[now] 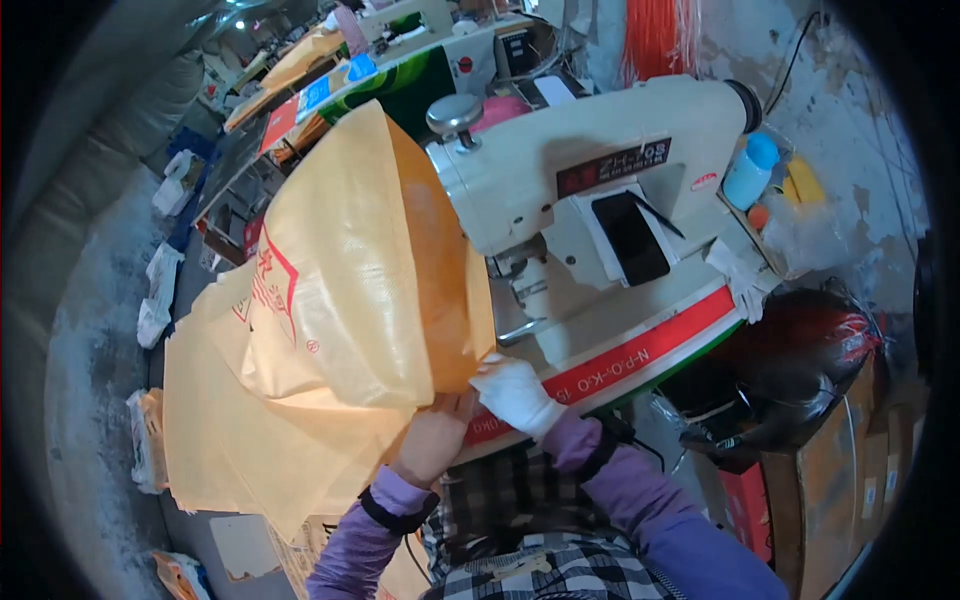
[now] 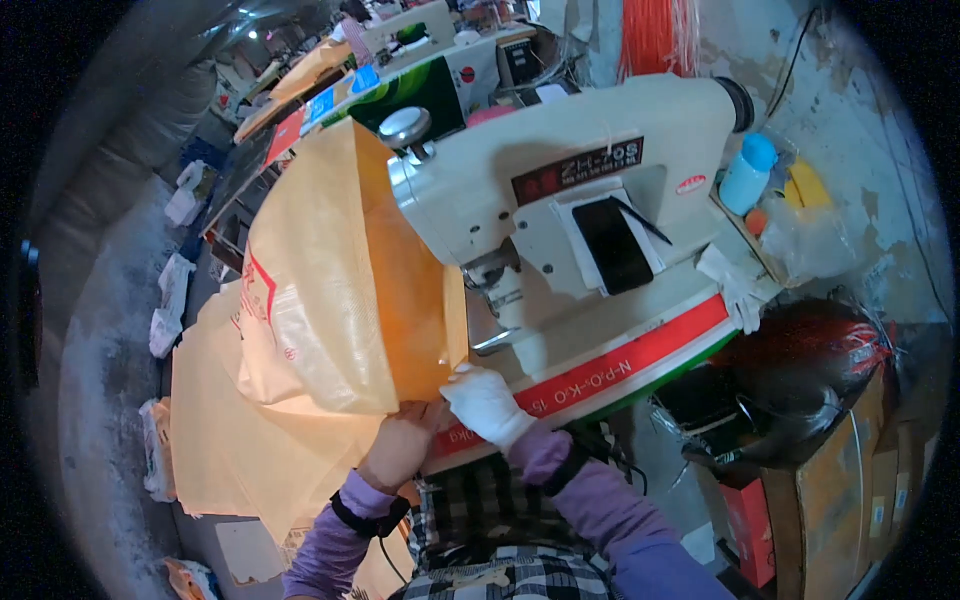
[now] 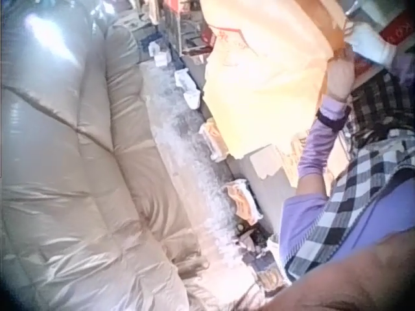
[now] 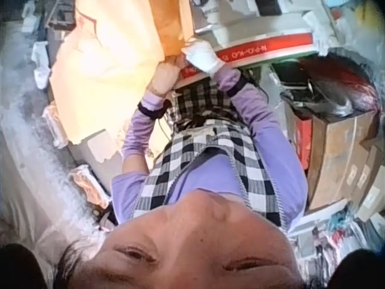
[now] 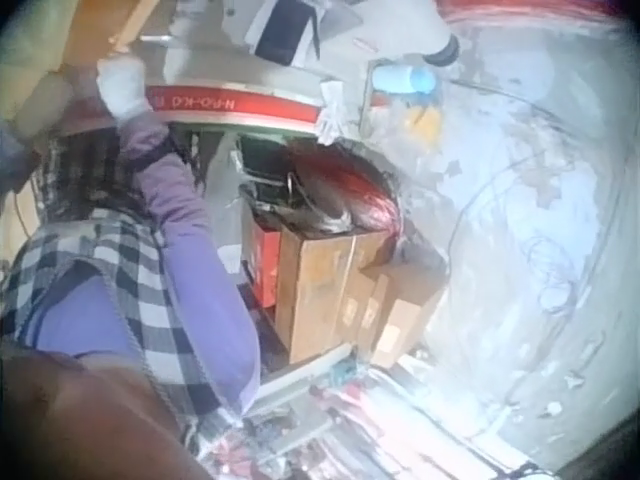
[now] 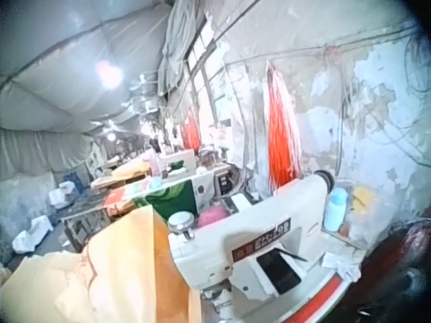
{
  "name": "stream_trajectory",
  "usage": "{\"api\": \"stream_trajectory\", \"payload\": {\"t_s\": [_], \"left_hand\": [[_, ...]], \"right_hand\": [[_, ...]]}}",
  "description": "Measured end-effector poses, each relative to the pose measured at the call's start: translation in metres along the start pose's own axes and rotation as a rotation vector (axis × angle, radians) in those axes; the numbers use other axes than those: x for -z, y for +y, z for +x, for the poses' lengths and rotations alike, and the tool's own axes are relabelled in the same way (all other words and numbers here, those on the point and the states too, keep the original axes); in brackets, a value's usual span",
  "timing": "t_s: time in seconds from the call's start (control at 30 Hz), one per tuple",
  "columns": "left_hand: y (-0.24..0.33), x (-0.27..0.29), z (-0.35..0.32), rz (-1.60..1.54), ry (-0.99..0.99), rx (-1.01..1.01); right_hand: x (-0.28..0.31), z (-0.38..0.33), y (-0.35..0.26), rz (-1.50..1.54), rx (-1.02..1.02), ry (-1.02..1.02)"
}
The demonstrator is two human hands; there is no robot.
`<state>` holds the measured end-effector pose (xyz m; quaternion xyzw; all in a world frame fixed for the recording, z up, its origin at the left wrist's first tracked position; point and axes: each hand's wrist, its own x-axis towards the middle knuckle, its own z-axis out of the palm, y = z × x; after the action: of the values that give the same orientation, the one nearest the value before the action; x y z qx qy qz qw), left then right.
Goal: The recorder is sewing industrial sacks/bags using a heavy-duty sewing machine.
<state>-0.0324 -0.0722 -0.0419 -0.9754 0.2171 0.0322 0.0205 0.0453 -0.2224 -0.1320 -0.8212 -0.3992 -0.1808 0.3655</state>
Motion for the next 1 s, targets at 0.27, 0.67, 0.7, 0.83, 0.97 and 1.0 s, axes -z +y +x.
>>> {"api": "stream_trajectory", "payload": {"t_s": [0.27,0.67,0.7,0.83,0.97,1.0], "left_hand": [[-0.038,-0.016,-0.158,-0.249,0.585,0.136],[-0.301,0.017,-0.248,0.118,0.917,0.733],[-0.324,0.012,-0.197,0.179,0.983,0.669],[-0.462,0.096,-0.265,-0.539,1.001,0.93],[-0.41,0.219,-0.109,0.673,1.217,0.66],[-0.399,0.29,-0.16,0.804,1.287,0.646]], "right_hand": [[0.027,0.069,-0.116,0.164,0.185,-0.468],[0.185,0.058,-0.158,0.706,0.169,-0.108],[0.199,0.038,-0.15,0.664,0.013,-0.007],[0.219,-0.01,-0.115,0.843,-0.258,0.261],[0.22,0.024,-0.106,0.525,-0.495,0.165],[0.217,0.031,-0.106,0.499,-0.421,0.229]]}}
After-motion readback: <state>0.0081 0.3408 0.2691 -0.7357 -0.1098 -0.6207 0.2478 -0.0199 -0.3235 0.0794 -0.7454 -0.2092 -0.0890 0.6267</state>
